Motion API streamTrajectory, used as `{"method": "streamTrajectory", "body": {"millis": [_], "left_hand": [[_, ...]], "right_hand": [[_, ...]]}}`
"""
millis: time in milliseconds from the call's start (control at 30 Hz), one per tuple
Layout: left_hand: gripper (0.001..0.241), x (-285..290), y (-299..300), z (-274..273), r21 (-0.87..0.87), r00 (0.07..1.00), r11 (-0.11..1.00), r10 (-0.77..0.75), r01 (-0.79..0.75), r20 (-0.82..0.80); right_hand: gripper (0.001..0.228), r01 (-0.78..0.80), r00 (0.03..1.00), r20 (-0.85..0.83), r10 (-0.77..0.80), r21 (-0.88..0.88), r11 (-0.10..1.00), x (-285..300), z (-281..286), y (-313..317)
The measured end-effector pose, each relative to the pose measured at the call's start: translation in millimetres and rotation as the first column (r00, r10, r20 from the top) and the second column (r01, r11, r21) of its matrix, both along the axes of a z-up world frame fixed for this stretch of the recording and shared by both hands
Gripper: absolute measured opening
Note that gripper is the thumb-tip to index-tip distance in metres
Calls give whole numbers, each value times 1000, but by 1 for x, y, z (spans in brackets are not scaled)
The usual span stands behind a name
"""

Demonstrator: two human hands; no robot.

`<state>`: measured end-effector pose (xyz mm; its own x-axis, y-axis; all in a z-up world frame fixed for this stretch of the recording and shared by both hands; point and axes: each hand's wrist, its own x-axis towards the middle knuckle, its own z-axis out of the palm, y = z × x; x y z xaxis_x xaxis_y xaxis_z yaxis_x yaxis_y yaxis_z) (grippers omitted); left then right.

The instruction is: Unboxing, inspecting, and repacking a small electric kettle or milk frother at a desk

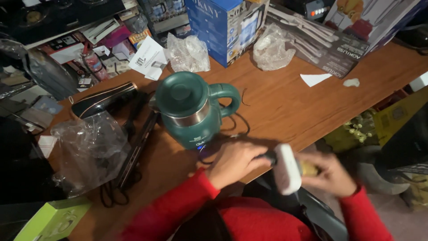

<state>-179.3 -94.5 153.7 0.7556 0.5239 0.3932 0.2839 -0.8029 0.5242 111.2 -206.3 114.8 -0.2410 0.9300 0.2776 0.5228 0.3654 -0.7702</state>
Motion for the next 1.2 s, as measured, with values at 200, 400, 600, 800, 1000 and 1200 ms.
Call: {"method": "streamTrajectory", "body": {"millis": [200,400,600,800,1000,1200], "left_hand": [[32,38,36,-9,-100,984,980,174,-170,38],[45,62,66,-50,-56,974,976,216,-212,63],[67,87,70,-83,176,956,947,286,-270,-71],[67,67,35,-77,220,986,964,160,-146,-48],[29,-13,0,-57,293,988,945,118,-144,104],[12,-97,-12,-67,160,904,900,369,-405,216]], "right_hand": [[66,11,959,276,-65,193,981,45,39,53],[55,196,939,260,-227,141,970,108,21,89],[50,244,918,272,-289,187,951,130,7,128],[59,430,664,375,-647,517,740,155,-65,169],[56,468,466,463,-754,594,654,152,-101,172],[73,466,395,464,-793,643,608,110,-75,150]]}}
